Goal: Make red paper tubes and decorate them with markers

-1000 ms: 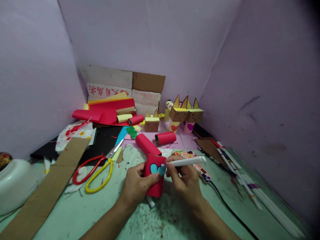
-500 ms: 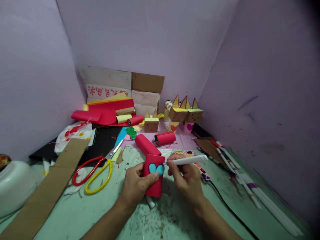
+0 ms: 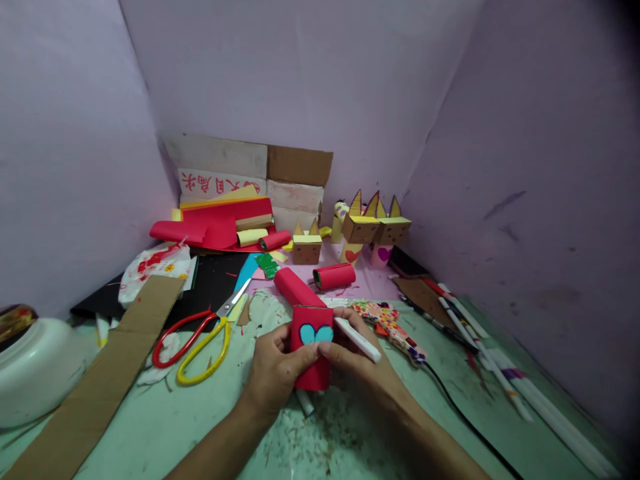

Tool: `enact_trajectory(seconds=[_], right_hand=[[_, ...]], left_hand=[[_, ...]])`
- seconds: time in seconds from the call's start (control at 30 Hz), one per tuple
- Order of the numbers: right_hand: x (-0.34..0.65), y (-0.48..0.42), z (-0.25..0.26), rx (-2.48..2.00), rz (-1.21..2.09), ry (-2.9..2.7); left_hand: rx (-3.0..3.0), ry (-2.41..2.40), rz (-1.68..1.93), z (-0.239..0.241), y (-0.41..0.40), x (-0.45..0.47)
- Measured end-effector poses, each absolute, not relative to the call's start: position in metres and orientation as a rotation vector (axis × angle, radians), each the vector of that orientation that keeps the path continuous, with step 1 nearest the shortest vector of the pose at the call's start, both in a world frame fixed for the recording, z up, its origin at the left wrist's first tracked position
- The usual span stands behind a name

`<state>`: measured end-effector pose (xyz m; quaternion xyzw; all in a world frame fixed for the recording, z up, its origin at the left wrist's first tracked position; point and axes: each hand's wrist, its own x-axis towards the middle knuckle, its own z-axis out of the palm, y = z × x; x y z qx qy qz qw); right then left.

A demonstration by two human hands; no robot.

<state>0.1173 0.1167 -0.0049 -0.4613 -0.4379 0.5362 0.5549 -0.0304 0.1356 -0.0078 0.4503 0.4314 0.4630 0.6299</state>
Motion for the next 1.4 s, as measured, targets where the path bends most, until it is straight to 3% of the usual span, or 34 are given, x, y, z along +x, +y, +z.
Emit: enact_trajectory(seconds=[0.2,0.53,0.9,1.27,1.4], right_hand=[[0.115,0.114,-0.004,-1.077,1.409,-0.889],[0.117,0.114,0.012,-1.226,1.227,-1.023],[0.115,0.112,0.010,-1.263,1.320,-1.147],[0.119,0.114,0.006,-1.338,1.242,-1.263],[0.133,0.108,0.011,-1.362,0.985,-1.262]], left_hand=[[0.992,0.914,1.072,-0.001,0.130,-0.028],[1.065,0.779,0.871,0.001,0.144,-0.042],[1.419,1.015,0.621,0.039,0.171,-0.045],[1.617,0.833,0.635,0.027,0.180,-0.050],[1.589,0.844,0.666,0.021,0.182,-0.049]])
